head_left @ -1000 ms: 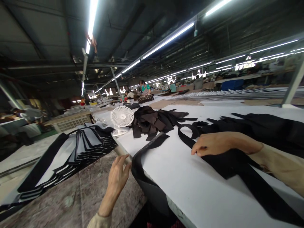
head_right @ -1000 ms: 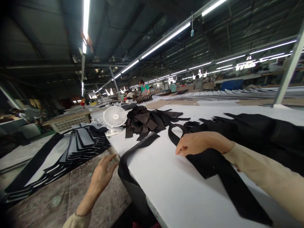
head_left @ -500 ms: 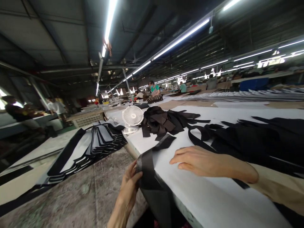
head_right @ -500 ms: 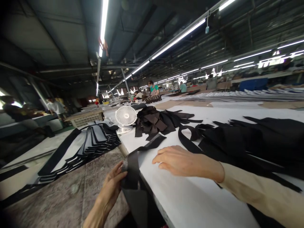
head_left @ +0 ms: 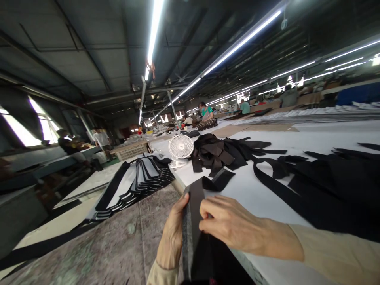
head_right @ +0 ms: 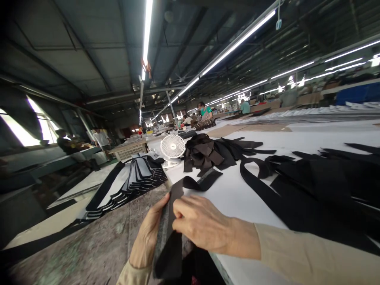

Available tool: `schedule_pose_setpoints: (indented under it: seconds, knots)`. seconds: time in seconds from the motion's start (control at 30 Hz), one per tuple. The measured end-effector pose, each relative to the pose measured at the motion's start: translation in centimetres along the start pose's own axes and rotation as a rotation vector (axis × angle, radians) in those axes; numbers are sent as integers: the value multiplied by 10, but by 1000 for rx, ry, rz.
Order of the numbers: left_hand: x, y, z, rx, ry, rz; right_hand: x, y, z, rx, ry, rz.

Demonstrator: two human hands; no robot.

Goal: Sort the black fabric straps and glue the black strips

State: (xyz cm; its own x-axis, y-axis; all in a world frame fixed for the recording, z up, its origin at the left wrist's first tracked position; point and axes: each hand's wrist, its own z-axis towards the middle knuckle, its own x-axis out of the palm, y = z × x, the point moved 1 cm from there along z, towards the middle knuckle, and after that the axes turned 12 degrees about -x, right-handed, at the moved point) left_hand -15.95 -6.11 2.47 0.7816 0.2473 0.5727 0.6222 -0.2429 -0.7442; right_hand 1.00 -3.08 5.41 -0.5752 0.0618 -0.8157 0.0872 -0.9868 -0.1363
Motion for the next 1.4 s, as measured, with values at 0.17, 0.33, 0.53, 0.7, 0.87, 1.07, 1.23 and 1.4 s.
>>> schedule_pose_setpoints:
  seconds: [0.17,0.33,0.53,0.7,0.87,1.07,1.23,1.4]
  knots:
    - [-15,10,-19,203,-156,-84,-8,-26,0,444,-199,164]
    - [-18,40,-33,564,-414,93,-7,-26,-3,554,-182,104]
    - [1,57,-39,594,-531,519,4,-4,-4,443,-64,520]
    - [-13,32,-34,515,-763,709,2,-9,0,676,-142,1053]
    - [-28,-12,-17,601,-529,497,-23,-61,-8,886,-552,1154]
    - [-59,-39,2,579,-516,306,-53,-122,-38,1125,-844,941]
    - [-8,-22,-3,500,-280,528,-39,-110,-29,1010,-636,930]
    - [32,-9,-19,510,-52,479,-34,-94,-16,950,-565,863]
